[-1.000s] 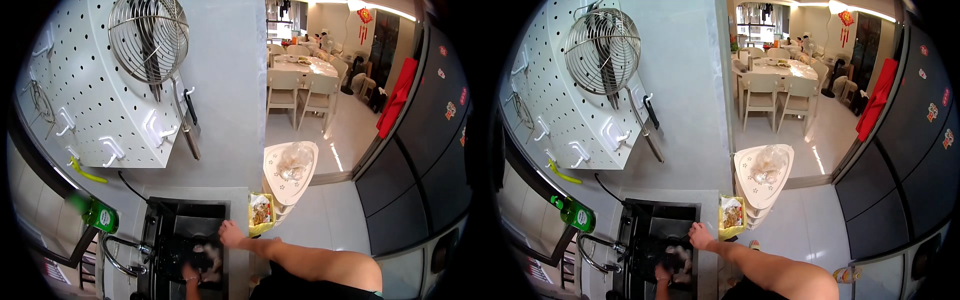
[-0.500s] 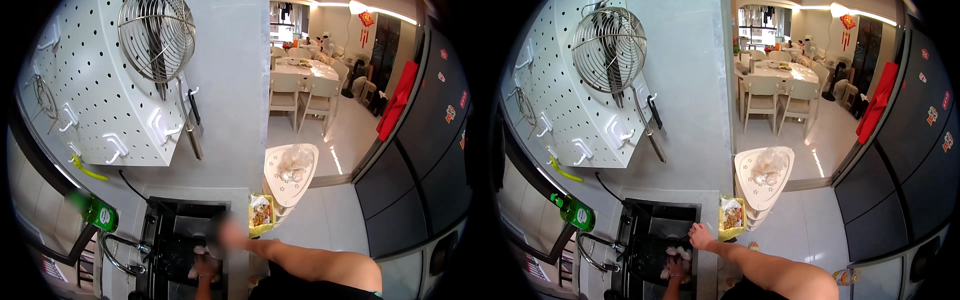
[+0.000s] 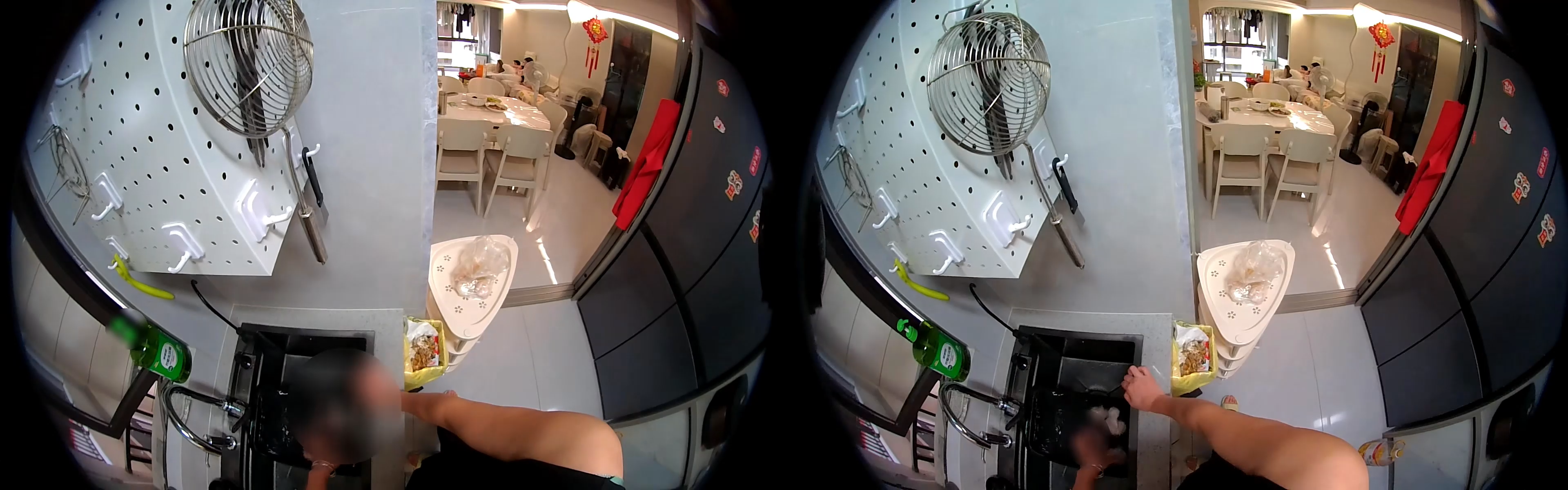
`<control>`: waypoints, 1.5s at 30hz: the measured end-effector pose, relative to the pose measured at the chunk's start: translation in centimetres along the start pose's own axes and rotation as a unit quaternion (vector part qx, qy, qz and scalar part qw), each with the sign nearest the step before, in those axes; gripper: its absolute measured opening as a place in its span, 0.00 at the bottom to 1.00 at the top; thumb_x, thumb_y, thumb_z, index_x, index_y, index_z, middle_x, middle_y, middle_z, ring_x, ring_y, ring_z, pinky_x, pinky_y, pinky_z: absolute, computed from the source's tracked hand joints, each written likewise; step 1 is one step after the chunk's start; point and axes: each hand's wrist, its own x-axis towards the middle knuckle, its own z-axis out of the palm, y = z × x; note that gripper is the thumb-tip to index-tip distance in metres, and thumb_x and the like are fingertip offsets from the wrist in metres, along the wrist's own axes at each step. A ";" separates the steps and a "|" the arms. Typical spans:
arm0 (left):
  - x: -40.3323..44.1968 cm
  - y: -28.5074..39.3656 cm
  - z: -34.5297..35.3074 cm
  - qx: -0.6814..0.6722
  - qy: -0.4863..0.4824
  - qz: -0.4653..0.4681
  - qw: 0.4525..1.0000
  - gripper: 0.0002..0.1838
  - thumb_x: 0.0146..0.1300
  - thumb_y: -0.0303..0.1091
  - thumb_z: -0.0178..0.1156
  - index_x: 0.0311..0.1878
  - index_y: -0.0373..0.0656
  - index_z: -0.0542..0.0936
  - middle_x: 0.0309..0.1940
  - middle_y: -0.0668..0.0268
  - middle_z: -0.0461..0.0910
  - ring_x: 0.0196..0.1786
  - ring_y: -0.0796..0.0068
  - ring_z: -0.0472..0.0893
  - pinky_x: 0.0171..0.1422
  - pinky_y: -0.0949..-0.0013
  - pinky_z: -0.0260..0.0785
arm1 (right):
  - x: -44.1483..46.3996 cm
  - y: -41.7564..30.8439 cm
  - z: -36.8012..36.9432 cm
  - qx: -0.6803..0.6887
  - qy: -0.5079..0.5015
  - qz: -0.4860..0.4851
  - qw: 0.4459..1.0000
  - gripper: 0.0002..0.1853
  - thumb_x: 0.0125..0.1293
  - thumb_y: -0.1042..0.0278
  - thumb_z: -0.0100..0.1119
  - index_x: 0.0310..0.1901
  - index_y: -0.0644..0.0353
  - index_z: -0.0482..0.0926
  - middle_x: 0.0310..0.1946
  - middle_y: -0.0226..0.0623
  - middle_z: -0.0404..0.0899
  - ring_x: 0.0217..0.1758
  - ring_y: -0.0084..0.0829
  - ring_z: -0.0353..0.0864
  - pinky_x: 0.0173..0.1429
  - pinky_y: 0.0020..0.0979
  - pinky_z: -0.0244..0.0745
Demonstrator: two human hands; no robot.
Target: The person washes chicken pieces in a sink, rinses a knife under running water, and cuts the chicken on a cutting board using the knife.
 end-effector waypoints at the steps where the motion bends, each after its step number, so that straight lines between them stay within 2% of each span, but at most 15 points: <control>1: 0.6 -0.5 2.7 -0.040 -0.003 -0.027 0.999 0.17 0.51 0.49 0.64 0.35 0.47 0.78 0.27 0.63 0.77 0.30 0.64 0.77 0.34 0.62 0.69 | -0.1 -0.2 -0.2 -0.005 0.000 -0.002 1.000 0.11 0.55 0.59 0.55 0.34 0.55 0.81 0.35 0.31 0.75 0.51 0.35 0.66 0.56 0.37 0.59; 6: 1.8 -2.2 7.9 -0.083 0.052 -0.082 0.992 0.14 0.56 0.47 0.60 0.35 0.46 0.79 0.27 0.64 0.76 0.29 0.65 0.77 0.33 0.62 0.68 | 0.0 -0.1 -0.3 -0.009 -0.014 -0.002 1.000 0.11 0.55 0.59 0.54 0.33 0.54 0.81 0.35 0.30 0.75 0.50 0.34 0.66 0.56 0.37 0.60; 11: 2.2 -3.1 7.0 -0.082 0.267 -0.121 0.953 0.13 0.61 0.45 0.55 0.34 0.45 0.79 0.26 0.64 0.76 0.29 0.66 0.77 0.32 0.62 0.68 | 0.2 0.0 0.8 -0.007 0.000 -0.003 1.000 0.10 0.55 0.58 0.55 0.31 0.55 0.80 0.35 0.30 0.75 0.50 0.34 0.67 0.56 0.37 0.60; 13: 2.7 -4.8 9.5 -0.140 0.112 -0.067 0.982 0.14 0.61 0.46 0.55 0.38 0.44 0.78 0.32 0.62 0.75 0.35 0.64 0.75 0.38 0.60 0.66 | 0.2 0.2 1.4 0.003 0.015 -0.007 1.000 0.11 0.53 0.58 0.56 0.30 0.55 0.79 0.35 0.31 0.76 0.51 0.35 0.66 0.56 0.38 0.61; 15: 2.5 -4.7 10.0 -0.141 0.016 -0.066 0.988 0.16 0.62 0.47 0.54 0.41 0.43 0.78 0.37 0.60 0.74 0.41 0.61 0.74 0.44 0.59 0.64 | 0.1 0.2 1.0 -0.013 0.003 -0.012 1.000 0.11 0.55 0.58 0.55 0.32 0.54 0.80 0.35 0.30 0.75 0.51 0.34 0.66 0.56 0.37 0.60; 17: 1.7 -4.0 10.9 -0.104 0.005 -0.071 0.992 0.18 0.62 0.47 0.54 0.45 0.43 0.77 0.43 0.58 0.73 0.46 0.59 0.72 0.50 0.57 0.62 | 0.1 0.1 0.8 -0.014 -0.008 -0.013 1.000 0.11 0.56 0.58 0.54 0.32 0.54 0.80 0.35 0.30 0.75 0.51 0.33 0.66 0.56 0.37 0.60; 23: 1.5 -4.3 17.8 0.107 0.116 -0.123 0.980 0.26 0.62 0.49 0.53 0.56 0.40 0.74 0.59 0.53 0.70 0.63 0.53 0.68 0.68 0.52 0.56 | 0.3 0.2 0.9 -0.006 -0.018 -0.005 1.000 0.11 0.56 0.58 0.53 0.32 0.55 0.80 0.35 0.31 0.75 0.52 0.34 0.66 0.56 0.37 0.59; 26: 2.0 -4.6 18.4 0.009 0.165 -0.200 0.966 0.29 0.63 0.47 0.51 0.60 0.34 0.70 0.61 0.49 0.69 0.65 0.50 0.67 0.71 0.49 0.50 | 0.3 0.2 1.0 -0.005 -0.016 -0.005 1.000 0.11 0.56 0.58 0.53 0.32 0.55 0.80 0.35 0.32 0.75 0.51 0.34 0.66 0.56 0.37 0.59; 29: 2.4 -4.6 14.2 -0.231 0.190 -0.282 0.912 0.30 0.61 0.48 0.54 0.59 0.34 0.70 0.61 0.49 0.68 0.64 0.49 0.66 0.71 0.48 0.50 | 0.1 0.2 0.9 -0.001 -0.020 -0.006 1.000 0.12 0.55 0.58 0.54 0.33 0.55 0.81 0.35 0.32 0.75 0.51 0.35 0.66 0.57 0.37 0.59; 32: 1.9 -4.2 9.8 -0.155 0.100 -0.281 0.942 0.27 0.61 0.44 0.54 0.57 0.34 0.71 0.58 0.48 0.70 0.63 0.48 0.67 0.70 0.48 0.51 | 0.1 0.1 0.8 0.002 -0.013 -0.009 1.000 0.12 0.55 0.58 0.55 0.33 0.56 0.81 0.35 0.32 0.75 0.51 0.35 0.66 0.57 0.37 0.59; 33: 0.9 -4.5 11.8 0.000 0.261 -0.154 0.953 0.22 0.60 0.39 0.54 0.54 0.36 0.73 0.54 0.51 0.73 0.59 0.51 0.70 0.66 0.48 0.55 | 0.1 0.1 0.8 0.002 -0.013 -0.007 1.000 0.12 0.55 0.58 0.55 0.33 0.56 0.81 0.35 0.32 0.75 0.51 0.35 0.66 0.57 0.37 0.59; 34: 0.7 -5.3 13.6 0.010 0.294 -0.127 0.947 0.21 0.60 0.39 0.55 0.54 0.36 0.73 0.53 0.52 0.73 0.58 0.51 0.71 0.66 0.49 0.56 | 0.2 0.1 0.8 0.001 -0.012 -0.006 1.000 0.12 0.54 0.58 0.55 0.33 0.56 0.81 0.35 0.32 0.75 0.51 0.35 0.66 0.57 0.37 0.59; 37: 0.8 -5.1 15.0 -0.042 0.236 -0.147 0.960 0.20 0.60 0.37 0.55 0.52 0.36 0.74 0.50 0.52 0.74 0.55 0.51 0.72 0.63 0.50 0.58 | 0.1 0.1 1.0 0.002 -0.005 -0.006 1.000 0.12 0.55 0.58 0.55 0.33 0.56 0.81 0.35 0.31 0.75 0.51 0.35 0.65 0.57 0.37 0.59; 40: 1.1 -4.9 16.6 -0.012 0.216 -0.146 0.965 0.18 0.59 0.36 0.55 0.50 0.36 0.75 0.47 0.52 0.75 0.52 0.51 0.73 0.61 0.51 0.60 | 0.1 0.0 0.7 0.000 -0.004 -0.005 1.000 0.12 0.55 0.58 0.55 0.33 0.55 0.81 0.35 0.31 0.75 0.51 0.35 0.66 0.57 0.38 0.59; 45: 1.7 -7.0 16.9 0.036 0.358 -0.025 0.933 0.15 0.58 0.33 0.56 0.47 0.37 0.77 0.42 0.53 0.77 0.47 0.50 0.75 0.57 0.52 0.64 | 0.0 0.2 0.9 -0.016 -0.003 -0.009 1.000 0.11 0.55 0.58 0.54 0.32 0.55 0.81 0.34 0.31 0.75 0.51 0.34 0.66 0.57 0.38 0.59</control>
